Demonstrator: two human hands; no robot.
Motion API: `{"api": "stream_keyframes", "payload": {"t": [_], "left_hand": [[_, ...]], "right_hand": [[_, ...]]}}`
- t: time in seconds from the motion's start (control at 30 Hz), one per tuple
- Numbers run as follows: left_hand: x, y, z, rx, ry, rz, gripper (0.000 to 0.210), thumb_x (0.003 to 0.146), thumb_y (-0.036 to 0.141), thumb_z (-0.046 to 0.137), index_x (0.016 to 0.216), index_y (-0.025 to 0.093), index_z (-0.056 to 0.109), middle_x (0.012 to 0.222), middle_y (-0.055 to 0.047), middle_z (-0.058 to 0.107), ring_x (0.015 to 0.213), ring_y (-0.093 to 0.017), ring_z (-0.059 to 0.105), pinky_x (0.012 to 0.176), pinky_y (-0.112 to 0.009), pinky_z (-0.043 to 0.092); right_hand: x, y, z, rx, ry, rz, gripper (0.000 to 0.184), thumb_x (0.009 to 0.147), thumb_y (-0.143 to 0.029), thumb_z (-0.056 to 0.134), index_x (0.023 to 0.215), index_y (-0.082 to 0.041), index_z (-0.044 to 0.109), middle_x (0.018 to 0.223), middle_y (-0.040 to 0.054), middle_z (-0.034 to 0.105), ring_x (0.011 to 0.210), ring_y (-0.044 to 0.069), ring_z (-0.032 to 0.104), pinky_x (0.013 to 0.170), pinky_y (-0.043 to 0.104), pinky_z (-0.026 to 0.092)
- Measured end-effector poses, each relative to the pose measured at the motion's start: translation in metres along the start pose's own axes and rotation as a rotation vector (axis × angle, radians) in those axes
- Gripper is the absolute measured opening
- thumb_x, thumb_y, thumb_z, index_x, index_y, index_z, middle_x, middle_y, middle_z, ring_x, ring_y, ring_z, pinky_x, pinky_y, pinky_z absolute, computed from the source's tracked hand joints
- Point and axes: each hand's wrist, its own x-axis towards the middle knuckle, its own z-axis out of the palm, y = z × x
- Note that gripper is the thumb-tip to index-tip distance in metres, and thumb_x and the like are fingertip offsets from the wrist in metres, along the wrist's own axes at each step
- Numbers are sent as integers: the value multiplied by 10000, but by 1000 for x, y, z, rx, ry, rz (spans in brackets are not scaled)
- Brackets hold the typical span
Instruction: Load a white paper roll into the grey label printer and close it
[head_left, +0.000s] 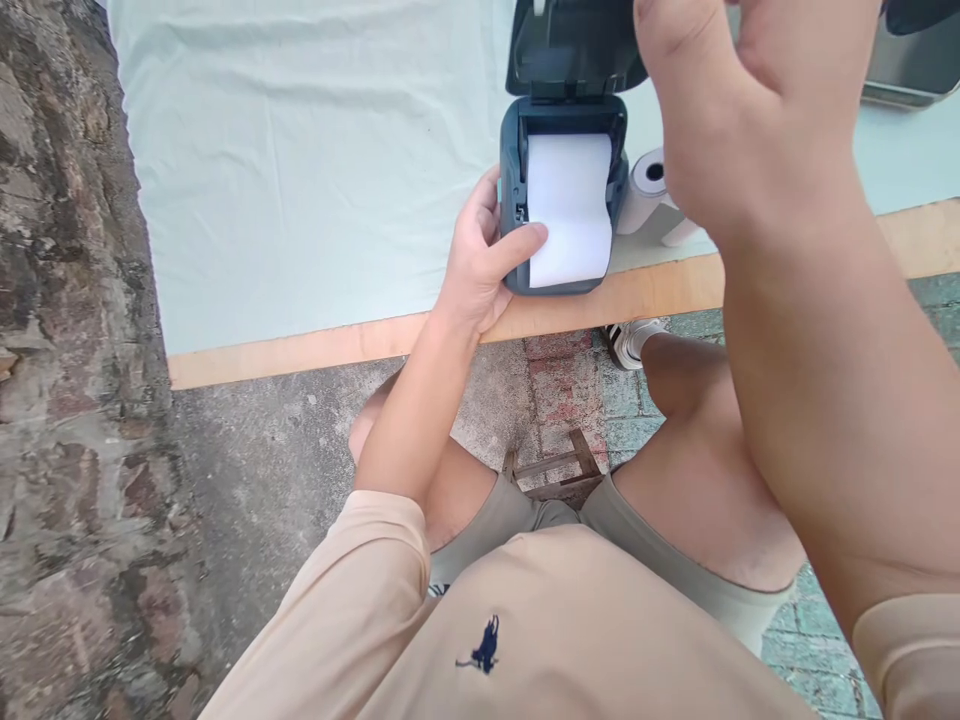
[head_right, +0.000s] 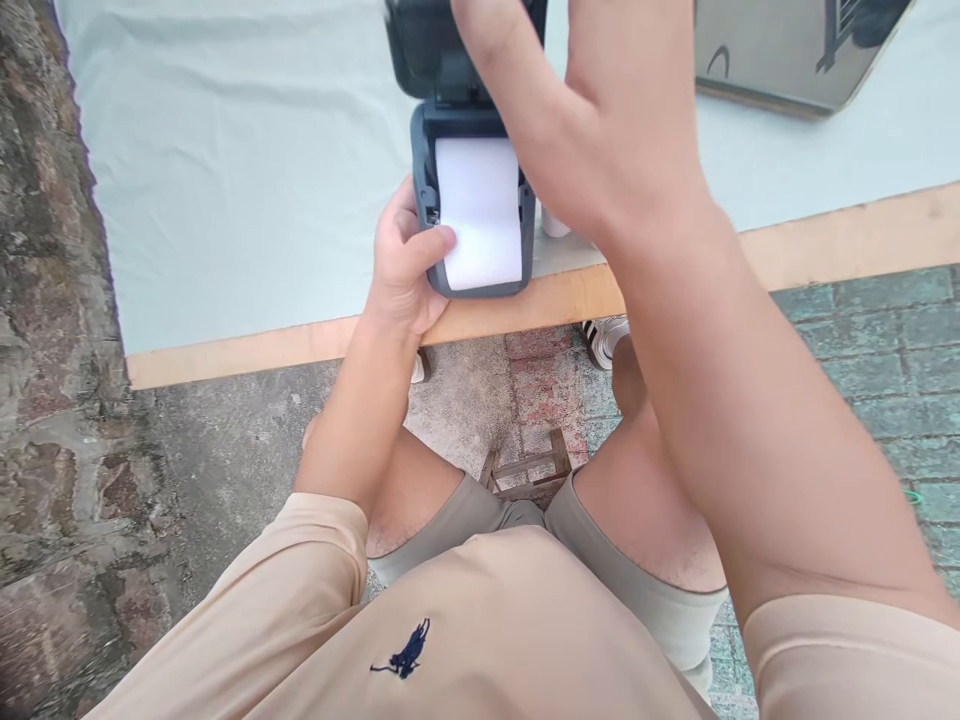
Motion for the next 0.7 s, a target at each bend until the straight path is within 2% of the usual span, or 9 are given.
{"api": "stream_keyframes", "payload": {"t": [0.07,0.17,0.23,0.3,0.4,0.53,0.7], "left_hand": [[0,0,1,20,7,-7,468,684,451,729,1087,279,565,1040,-21,634,1277,-290,497,1031,-427,466],[1,1,3,39,19,0,486,664,554,719,1057,309,573,1046,-21,648,1345,-296,417,1058,-439,443],[2,1,3,46,16,11,442,662,565,718,1013,337,578,1029,-17,661,1370,-288,377,1083,-434,422],[3,0,3,53,13,13,386,683,554,707,983,349,576,1005,-16,668,1373,-280,367,1095,-432,410],[3,-3,1,47,-1,20,348,729,524,683,991,328,563,961,-20,656,1343,-273,415,1073,-428,433],[1,-5,0,27,0,51,318,800,456,626,1034,263,530,914,-14,606,1254,-250,526,1017,-404,479],[2,0,2,30,58,-24,315,817,516,491,971,251,563,865,-35,605,1219,-248,534,1020,-384,473]], "right_hand": [[-2,0,1,3,-57,-23,433,964,-363,273,1084,-134,620,1043,29,633,1022,133,598,916,312,433],[-8,-1,-2,-201,-255,-25,385,910,-419,378,1144,-201,592,1093,41,608,1081,208,574,971,419,409],[-10,-1,-5,-314,-384,6,460,839,-497,481,1218,-240,526,1063,38,609,1060,241,583,1024,512,357],[-9,-3,-6,-344,-473,55,549,804,-551,526,1265,-259,473,1008,20,613,1002,225,606,1071,545,310],[-4,-9,-5,-362,-521,143,621,758,-565,608,1274,-252,464,1000,19,615,1009,235,610,1088,533,320],[1,-15,-2,-353,-557,243,636,729,-539,660,1265,-256,468,1053,45,618,1008,282,615,969,539,431],[-5,-13,0,-340,-505,222,609,731,-516,660,1253,-259,481,1046,26,627,957,252,624,986,523,423]]}}
